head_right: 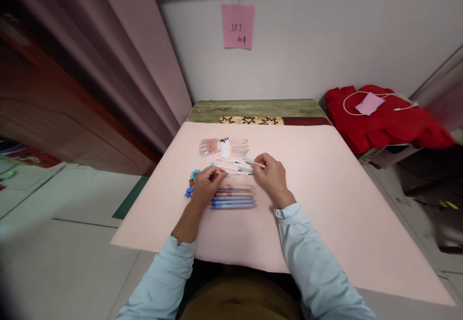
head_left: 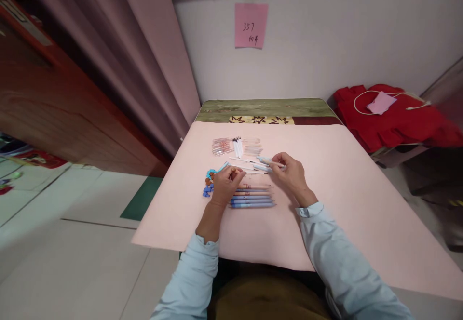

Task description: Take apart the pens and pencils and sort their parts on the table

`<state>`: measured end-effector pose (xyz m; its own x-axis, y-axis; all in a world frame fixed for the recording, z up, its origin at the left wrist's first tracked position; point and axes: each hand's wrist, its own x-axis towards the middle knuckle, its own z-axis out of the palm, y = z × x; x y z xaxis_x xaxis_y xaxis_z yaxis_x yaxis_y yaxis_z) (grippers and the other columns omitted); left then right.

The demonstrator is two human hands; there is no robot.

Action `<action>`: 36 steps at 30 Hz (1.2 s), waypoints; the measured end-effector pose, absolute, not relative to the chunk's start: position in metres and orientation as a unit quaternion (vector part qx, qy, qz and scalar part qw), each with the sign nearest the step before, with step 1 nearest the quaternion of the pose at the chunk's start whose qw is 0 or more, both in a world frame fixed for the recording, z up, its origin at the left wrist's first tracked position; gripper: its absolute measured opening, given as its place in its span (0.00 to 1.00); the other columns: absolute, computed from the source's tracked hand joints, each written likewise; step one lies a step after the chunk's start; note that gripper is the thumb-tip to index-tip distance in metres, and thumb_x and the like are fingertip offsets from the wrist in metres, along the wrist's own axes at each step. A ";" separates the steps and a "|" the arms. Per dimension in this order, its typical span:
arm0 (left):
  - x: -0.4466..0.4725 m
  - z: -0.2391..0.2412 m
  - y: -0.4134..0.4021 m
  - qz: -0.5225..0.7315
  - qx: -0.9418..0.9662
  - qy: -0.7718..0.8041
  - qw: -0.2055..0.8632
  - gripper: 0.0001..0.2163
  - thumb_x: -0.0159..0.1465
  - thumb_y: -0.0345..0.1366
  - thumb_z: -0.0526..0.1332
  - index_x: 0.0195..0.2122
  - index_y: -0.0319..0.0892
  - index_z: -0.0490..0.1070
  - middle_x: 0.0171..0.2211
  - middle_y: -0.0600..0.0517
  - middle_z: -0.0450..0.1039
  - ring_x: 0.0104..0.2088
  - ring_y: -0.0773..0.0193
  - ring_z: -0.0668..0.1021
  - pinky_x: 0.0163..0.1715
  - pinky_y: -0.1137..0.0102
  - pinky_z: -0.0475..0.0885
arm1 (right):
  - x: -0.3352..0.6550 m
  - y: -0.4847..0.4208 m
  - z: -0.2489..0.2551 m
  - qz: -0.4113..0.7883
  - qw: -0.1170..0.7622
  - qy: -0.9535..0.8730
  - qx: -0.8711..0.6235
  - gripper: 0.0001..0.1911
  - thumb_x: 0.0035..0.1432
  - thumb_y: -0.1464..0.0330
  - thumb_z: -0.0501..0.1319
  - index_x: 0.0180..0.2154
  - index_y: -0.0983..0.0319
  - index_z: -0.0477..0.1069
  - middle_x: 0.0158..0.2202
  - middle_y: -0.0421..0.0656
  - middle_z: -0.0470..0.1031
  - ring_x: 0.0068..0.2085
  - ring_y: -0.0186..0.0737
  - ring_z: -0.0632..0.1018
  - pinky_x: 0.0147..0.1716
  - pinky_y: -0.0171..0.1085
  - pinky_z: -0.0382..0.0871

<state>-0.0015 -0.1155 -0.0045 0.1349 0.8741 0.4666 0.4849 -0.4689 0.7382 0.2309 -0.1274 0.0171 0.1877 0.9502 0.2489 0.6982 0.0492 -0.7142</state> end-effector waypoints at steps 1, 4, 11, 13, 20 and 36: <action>-0.002 -0.005 -0.115 0.458 0.719 0.479 0.212 0.10 0.62 0.39 0.65 0.26 0.43 0.72 0.27 0.53 0.75 0.26 0.67 0.72 0.29 0.70 0.67 | 0.231 -0.127 0.016 0.157 0.378 -0.618 -0.672 0.06 0.53 0.66 0.59 0.33 0.57 0.74 0.28 0.38 0.78 0.28 0.38 0.73 0.30 0.35 0.59; -0.004 -0.008 -0.113 0.457 0.710 0.493 0.210 0.13 0.60 0.43 0.66 0.23 0.43 0.70 0.26 0.54 0.74 0.25 0.67 0.72 0.29 0.70 0.68 | 0.231 -0.126 0.012 0.133 0.369 -0.626 -0.674 0.06 0.53 0.66 0.59 0.33 0.56 0.74 0.27 0.38 0.78 0.28 0.39 0.73 0.29 0.36 0.58; -0.005 -0.007 -0.114 0.456 0.724 0.494 0.152 0.13 0.61 0.44 0.66 0.24 0.44 0.70 0.23 0.54 0.71 0.26 0.66 0.72 0.30 0.69 0.69 | 0.231 -0.123 0.006 0.041 0.353 -0.674 -0.648 0.05 0.55 0.68 0.61 0.33 0.58 0.75 0.32 0.42 0.79 0.33 0.43 0.75 0.37 0.40 0.61; -0.005 -0.005 -0.115 0.467 0.719 0.500 0.120 0.11 0.62 0.43 0.65 0.26 0.44 0.72 0.25 0.54 0.73 0.27 0.66 0.73 0.31 0.69 0.70 | 0.230 -0.125 0.008 0.028 0.361 -0.688 -0.630 0.05 0.57 0.67 0.61 0.35 0.59 0.76 0.36 0.44 0.79 0.37 0.43 0.76 0.40 0.40 0.62; -0.007 -0.006 -0.114 0.496 0.679 0.536 0.071 0.04 0.65 0.38 0.61 0.37 0.45 0.74 0.34 0.51 0.78 0.36 0.62 0.78 0.38 0.67 0.71 | 0.224 -0.134 0.016 0.174 0.262 -0.813 -0.490 0.04 0.58 0.64 0.65 0.33 0.56 0.79 0.32 0.38 0.79 0.32 0.35 0.76 0.31 0.33 0.61; -0.014 -0.022 -0.108 0.416 0.684 0.598 -0.024 0.03 0.61 0.35 0.64 0.30 0.47 0.73 0.33 0.49 0.78 0.40 0.52 0.73 0.42 0.58 0.61 | 0.220 -0.133 0.018 0.176 0.237 -0.839 -0.458 0.04 0.58 0.68 0.63 0.31 0.58 0.77 0.30 0.39 0.77 0.33 0.36 0.74 0.32 0.32 0.60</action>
<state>-0.0145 -0.1084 -0.0223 -0.0629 0.7990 0.5981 0.8385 -0.2827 0.4659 0.2204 -0.1328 0.0180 -0.4683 0.8514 0.2362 0.6849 0.5187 -0.5117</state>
